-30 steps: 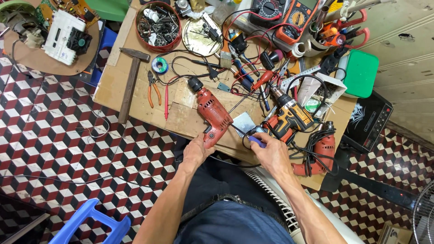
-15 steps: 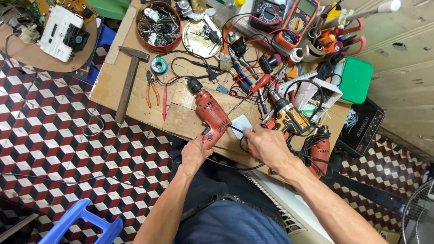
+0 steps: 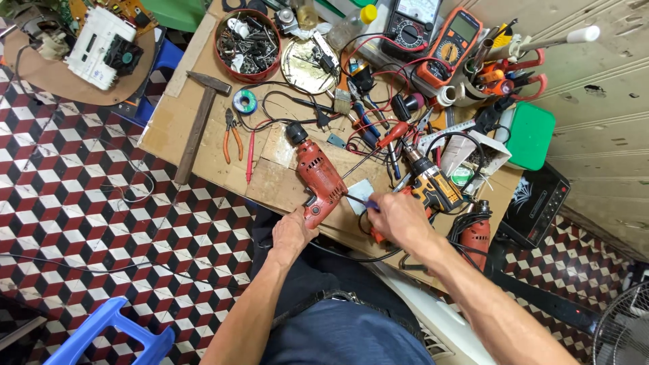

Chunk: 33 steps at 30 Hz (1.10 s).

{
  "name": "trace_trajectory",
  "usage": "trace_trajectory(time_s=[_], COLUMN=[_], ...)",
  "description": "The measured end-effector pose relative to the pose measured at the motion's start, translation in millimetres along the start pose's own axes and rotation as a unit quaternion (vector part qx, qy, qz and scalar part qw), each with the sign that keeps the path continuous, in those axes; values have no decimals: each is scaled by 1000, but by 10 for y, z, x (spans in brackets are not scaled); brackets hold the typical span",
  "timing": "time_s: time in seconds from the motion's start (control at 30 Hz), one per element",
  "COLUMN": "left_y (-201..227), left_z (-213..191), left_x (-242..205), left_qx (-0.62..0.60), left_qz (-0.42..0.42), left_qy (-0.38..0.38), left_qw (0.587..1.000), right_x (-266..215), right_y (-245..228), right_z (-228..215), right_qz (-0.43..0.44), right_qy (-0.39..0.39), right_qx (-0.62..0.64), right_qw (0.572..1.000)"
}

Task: The person is repairing a power drill, which includes opening the housing, checking the internal components, and reassembling it.

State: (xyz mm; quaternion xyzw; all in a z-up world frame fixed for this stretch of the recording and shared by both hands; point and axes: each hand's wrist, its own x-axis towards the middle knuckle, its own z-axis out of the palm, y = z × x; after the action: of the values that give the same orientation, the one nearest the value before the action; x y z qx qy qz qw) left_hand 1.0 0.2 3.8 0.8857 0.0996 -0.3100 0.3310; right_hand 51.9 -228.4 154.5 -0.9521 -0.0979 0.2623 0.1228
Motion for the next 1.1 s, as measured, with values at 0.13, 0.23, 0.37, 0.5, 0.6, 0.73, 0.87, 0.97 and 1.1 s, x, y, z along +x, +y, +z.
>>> trace_trajectory(time_s=[0.13, 0.23, 0.37, 0.5, 0.6, 0.73, 0.87, 0.97, 1.1], left_y=[-24, -47, -15, -3, -82, -149, -154, -57, 10], left_z=[42, 70, 41, 13, 99, 127, 226, 188, 283], left_x=[1, 5, -5, -14, 4, 45, 39, -10, -48], left_qx=[-8, -15, -16, -1, 16, 29, 0, -34, -58], left_qz=[4, 12, 14, 23, 50, 63, 44, 18, -3], left_qy=[6, 24, 27, 23, 43, 48, 29, 28, 42], left_qw=[1000, 1000, 999, 999, 998, 996, 999, 999, 997], right_x=[168, 260, 318, 380, 461, 577, 417, 176, 25], right_y=[107, 105, -65, -140, -120, -39, -140, -142, -68], right_z=[-82, -83, -161, -144, -108, -135, -262, -127, 38], right_qz=[-61, -286, -333, -273, -206, -59, 91, 45, -72], right_qy=[-27, 8, -58, -100, -100, -111, -52, -52, -32], right_qx=[-58, -231, -304, -304, -242, -129, -40, -31, -97], right_qw=[996, 930, 891, 907, 943, 984, 994, 997, 992])
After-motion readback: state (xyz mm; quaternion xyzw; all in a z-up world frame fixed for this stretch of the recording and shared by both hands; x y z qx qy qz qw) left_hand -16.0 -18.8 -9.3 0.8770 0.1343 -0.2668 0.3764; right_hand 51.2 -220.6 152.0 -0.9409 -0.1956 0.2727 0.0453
